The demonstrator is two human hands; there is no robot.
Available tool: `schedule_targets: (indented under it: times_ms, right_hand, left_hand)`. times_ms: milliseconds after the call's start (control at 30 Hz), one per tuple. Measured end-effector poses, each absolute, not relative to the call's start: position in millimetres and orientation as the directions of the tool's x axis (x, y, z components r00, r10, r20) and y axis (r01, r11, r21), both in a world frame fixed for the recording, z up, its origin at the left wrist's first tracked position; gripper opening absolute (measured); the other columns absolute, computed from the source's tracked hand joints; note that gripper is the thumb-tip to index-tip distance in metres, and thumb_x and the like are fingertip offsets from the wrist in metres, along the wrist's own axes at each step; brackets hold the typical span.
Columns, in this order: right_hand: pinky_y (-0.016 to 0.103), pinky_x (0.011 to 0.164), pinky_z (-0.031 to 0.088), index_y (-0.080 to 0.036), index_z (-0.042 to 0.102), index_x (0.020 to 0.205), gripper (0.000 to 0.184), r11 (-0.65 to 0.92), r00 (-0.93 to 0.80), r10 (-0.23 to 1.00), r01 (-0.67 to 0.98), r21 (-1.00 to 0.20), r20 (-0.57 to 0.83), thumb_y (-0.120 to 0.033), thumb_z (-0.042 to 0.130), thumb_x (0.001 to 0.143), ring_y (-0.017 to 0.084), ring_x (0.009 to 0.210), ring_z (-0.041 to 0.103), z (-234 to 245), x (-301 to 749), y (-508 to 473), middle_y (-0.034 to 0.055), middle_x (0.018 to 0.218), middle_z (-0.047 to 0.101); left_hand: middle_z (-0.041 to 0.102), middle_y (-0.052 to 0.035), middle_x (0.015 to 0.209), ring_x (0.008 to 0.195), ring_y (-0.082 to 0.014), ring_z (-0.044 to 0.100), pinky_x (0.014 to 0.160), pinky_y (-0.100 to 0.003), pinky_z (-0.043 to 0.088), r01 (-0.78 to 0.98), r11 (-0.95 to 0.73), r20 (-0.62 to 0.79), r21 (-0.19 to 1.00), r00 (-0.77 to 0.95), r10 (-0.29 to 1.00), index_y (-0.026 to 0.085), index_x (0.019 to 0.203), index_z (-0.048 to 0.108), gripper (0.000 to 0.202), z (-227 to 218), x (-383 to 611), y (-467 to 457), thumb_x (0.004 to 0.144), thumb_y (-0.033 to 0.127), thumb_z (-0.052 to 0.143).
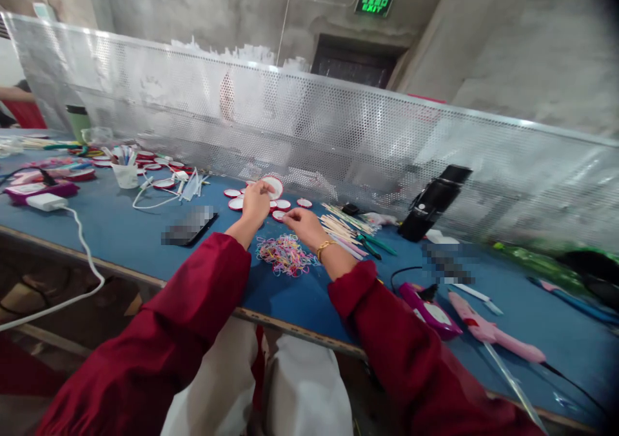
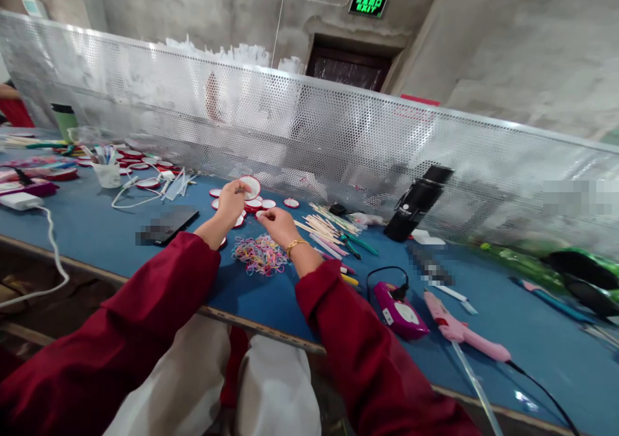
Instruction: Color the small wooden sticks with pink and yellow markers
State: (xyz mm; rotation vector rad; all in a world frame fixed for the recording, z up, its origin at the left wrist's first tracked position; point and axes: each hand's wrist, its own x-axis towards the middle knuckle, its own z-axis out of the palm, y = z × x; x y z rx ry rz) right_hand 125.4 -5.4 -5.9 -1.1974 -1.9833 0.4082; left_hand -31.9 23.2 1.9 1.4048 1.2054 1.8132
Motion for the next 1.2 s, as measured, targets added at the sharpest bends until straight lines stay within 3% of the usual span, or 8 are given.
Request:
schedule_targets:
  times_ms: [100, 167, 333, 467, 700, 933, 1033, 1200]
  right_hand:
    - [0.024, 0.057, 0.041, -0.017, 0.063, 0.074, 0.026, 0.492, -0.035, 0.845, 0.437, -0.753, 0.533, -0.043, 0.059, 0.076, 0.012, 0.057, 0.050, -4, 144, -12, -0.0013, 0.064, 0.060]
    - [0.025, 0.059, 0.042, -0.017, 0.062, 0.073, 0.026, 0.515, 0.083, 0.805, 0.392, -0.762, 0.587, -0.042, 0.059, 0.076, 0.012, 0.059, 0.051, -7, 150, -15, -0.0005, 0.066, 0.060]
    - [0.026, 0.059, 0.042, -0.017, 0.064, 0.071, 0.022, 0.552, 0.131, 0.726, 0.475, -0.686, 0.675, -0.038, 0.060, 0.076, 0.014, 0.059, 0.053, -11, 152, -15, 0.0013, 0.066, 0.063]
    - [0.026, 0.058, 0.042, -0.018, 0.063, 0.069, 0.020, 0.533, 0.148, 0.721, 0.506, -0.678, 0.677, -0.037, 0.059, 0.076, 0.014, 0.058, 0.053, -9, 152, -18, 0.0011, 0.063, 0.062]
    - [0.026, 0.061, 0.043, -0.018, 0.062, 0.071, 0.021, 0.522, 0.114, 0.758, 0.484, -0.702, 0.642, -0.037, 0.056, 0.077, 0.014, 0.060, 0.053, -11, 149, -18, 0.0011, 0.066, 0.063]
    - [0.028, 0.073, 0.044, -0.021, 0.052, 0.061, 0.017, 0.586, -0.132, 0.803, 0.357, -0.727, 0.582, -0.026, 0.046, 0.076, 0.017, 0.073, 0.053, 3, 151, -26, 0.0013, 0.070, 0.057]
    - [0.031, 0.082, 0.043, -0.021, 0.046, 0.054, 0.024, 0.672, -0.284, 0.739, 0.377, -0.637, 0.612, -0.025, 0.045, 0.078, 0.018, 0.079, 0.053, 18, 157, -39, 0.0028, 0.071, 0.058]
    - [0.033, 0.085, 0.045, -0.019, 0.057, 0.061, 0.024, 0.636, -0.346, 0.757, 0.193, -0.747, 0.555, -0.028, 0.046, 0.080, 0.017, 0.079, 0.057, 30, 161, -48, 0.0027, 0.070, 0.060]
  left_hand:
    - [0.061, -0.0032, 0.069, 0.072, -0.0161, 0.053, 0.069, -0.027, 0.042, 0.234, -0.507, 0.554, 0.830, -0.234, 0.799, 0.015, 0.068, 0.067, 0.019, -2, -19, 21, 0.065, 0.006, 0.051]
    - [0.060, -0.0022, 0.064, 0.064, -0.0146, 0.053, 0.062, -0.027, 0.043, 0.180, -0.484, 0.508, 0.856, -0.123, 0.853, 0.014, 0.069, 0.068, 0.012, -5, -8, 16, 0.065, 0.011, 0.057]
    - [0.060, -0.0022, 0.065, 0.059, -0.0107, 0.053, 0.059, -0.024, 0.045, -0.095, -0.382, 0.392, 0.919, 0.128, 0.911, 0.013, 0.071, 0.065, 0.014, -6, 10, -1, 0.071, 0.027, 0.066]
    - [0.059, -0.0024, 0.064, 0.059, -0.0100, 0.053, 0.059, -0.024, 0.044, -0.139, -0.346, 0.366, 0.928, 0.164, 0.916, 0.013, 0.070, 0.063, 0.017, -5, 14, -6, 0.070, 0.028, 0.070]
    - [0.049, 0.0003, 0.052, 0.051, -0.0104, 0.044, 0.052, -0.024, 0.034, -0.012, -0.401, 0.399, 0.916, 0.133, 0.907, 0.016, 0.057, 0.055, 0.024, -9, 13, -1, 0.074, 0.028, 0.066]
    - [0.046, -0.0029, 0.054, 0.072, -0.0180, 0.046, 0.066, -0.028, 0.036, 0.372, -0.669, 0.697, 0.643, 0.076, 0.713, 0.019, 0.042, 0.050, 0.027, -3, 3, 2, 0.066, 0.009, 0.057]
    - [0.042, -0.0021, 0.050, 0.067, -0.0178, 0.043, 0.065, -0.029, 0.035, 0.417, -0.651, 0.703, 0.635, 0.040, 0.710, 0.020, 0.039, 0.045, 0.030, -4, 0, 5, 0.066, 0.008, 0.054]
    - [0.041, -0.0008, 0.045, 0.058, -0.0150, 0.042, 0.058, -0.028, 0.033, 0.387, -0.627, 0.666, 0.676, 0.043, 0.744, 0.019, 0.040, 0.048, 0.031, -4, 0, 5, 0.069, 0.012, 0.054]
